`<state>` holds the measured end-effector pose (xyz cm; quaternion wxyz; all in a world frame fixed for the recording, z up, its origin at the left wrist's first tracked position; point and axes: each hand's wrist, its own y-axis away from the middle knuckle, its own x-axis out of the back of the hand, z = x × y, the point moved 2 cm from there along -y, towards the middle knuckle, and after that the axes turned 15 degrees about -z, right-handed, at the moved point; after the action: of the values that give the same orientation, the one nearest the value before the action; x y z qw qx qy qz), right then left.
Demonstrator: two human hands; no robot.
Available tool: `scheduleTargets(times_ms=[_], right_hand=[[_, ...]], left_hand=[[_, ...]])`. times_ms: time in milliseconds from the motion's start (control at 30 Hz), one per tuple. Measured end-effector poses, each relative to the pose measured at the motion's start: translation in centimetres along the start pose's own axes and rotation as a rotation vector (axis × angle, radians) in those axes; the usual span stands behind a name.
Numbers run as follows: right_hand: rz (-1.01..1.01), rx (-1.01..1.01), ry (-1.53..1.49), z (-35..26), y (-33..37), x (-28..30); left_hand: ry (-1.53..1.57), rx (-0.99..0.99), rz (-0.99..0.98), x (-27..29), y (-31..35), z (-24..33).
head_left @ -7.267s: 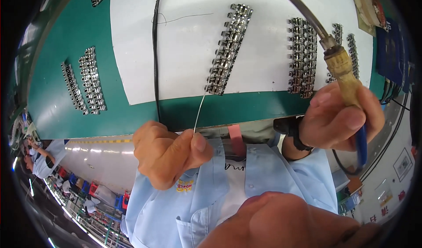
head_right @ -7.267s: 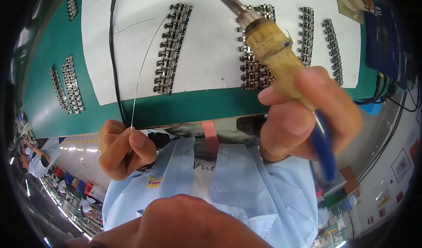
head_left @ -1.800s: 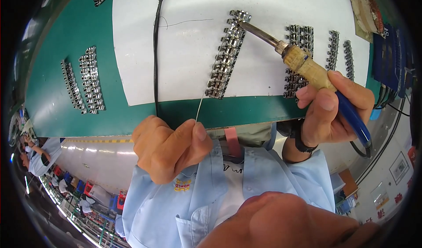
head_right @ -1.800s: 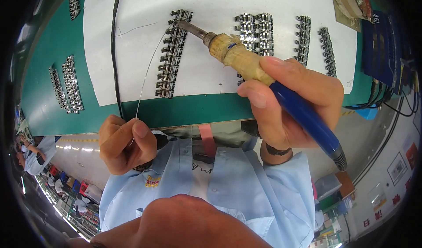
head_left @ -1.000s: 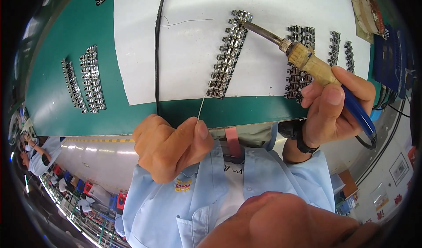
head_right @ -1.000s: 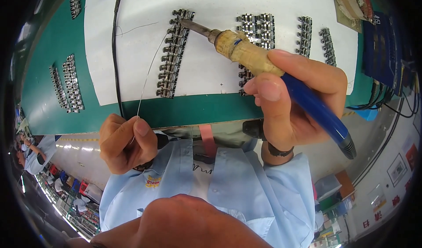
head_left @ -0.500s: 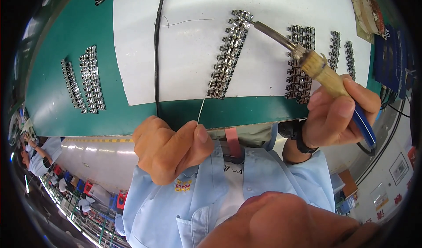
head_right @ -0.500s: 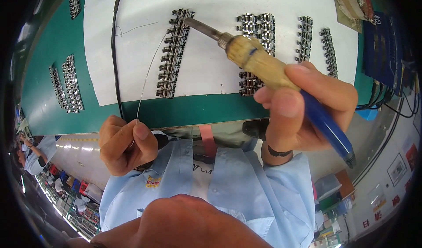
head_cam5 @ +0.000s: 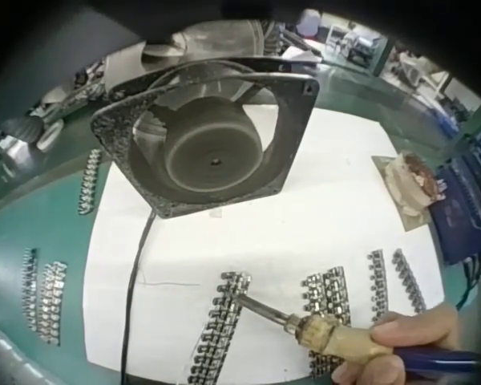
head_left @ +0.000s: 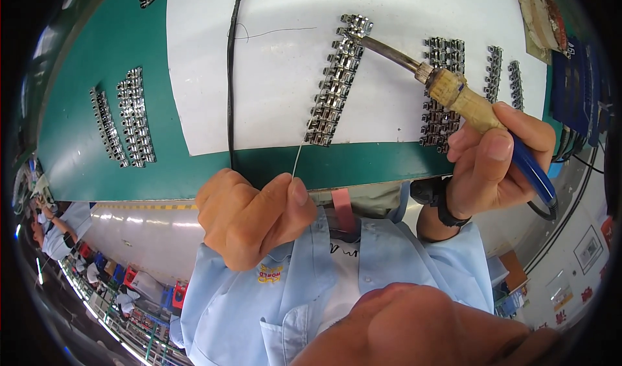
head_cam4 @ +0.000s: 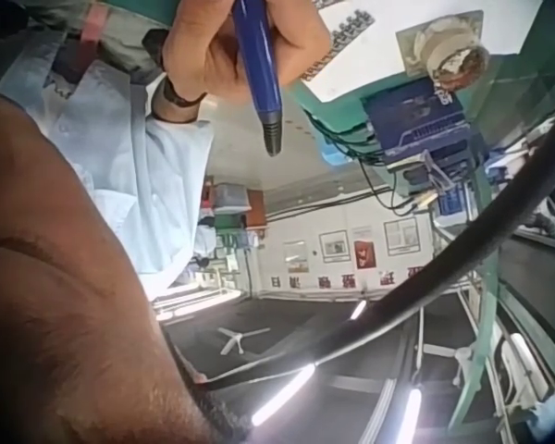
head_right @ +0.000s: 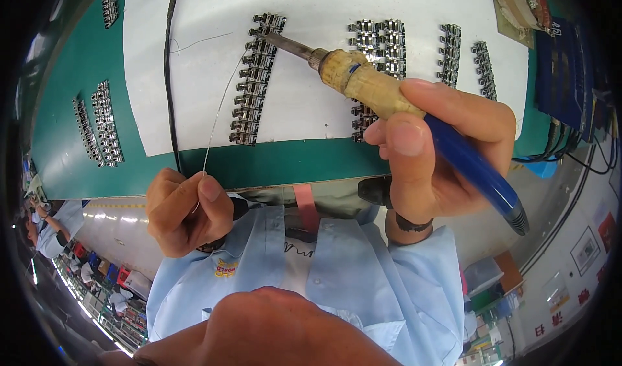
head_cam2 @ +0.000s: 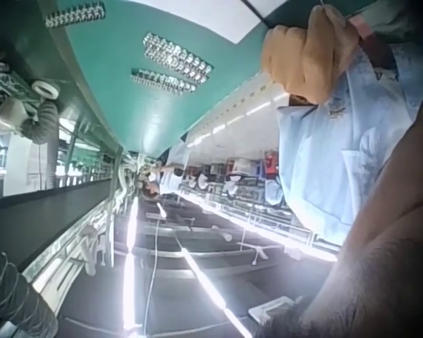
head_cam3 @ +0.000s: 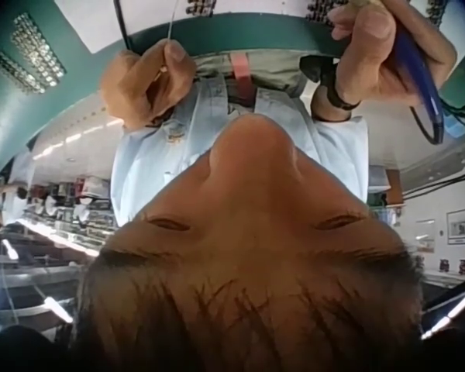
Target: The person solders metal components on a strip using a soldering iron and solder wire. After completing the soldering on one strip, the person moves it aside and picks up another strip to repeat the process.
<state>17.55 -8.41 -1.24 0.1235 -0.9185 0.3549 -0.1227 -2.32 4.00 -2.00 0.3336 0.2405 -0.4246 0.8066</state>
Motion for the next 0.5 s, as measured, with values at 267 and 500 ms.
scheduleTargets(times_ms=[267,500], right_hand=[[-0.014,-0.011,-0.011,-0.06,-0.19,-0.34],[-0.005,-0.045,-0.001,-0.15,-0.14,-0.44]], left_hand=[[0.007,-0.001,0.015,-0.07,0.09,-0.12],[-0.016,0.005,0.001,-0.2,-0.22,-0.14]])
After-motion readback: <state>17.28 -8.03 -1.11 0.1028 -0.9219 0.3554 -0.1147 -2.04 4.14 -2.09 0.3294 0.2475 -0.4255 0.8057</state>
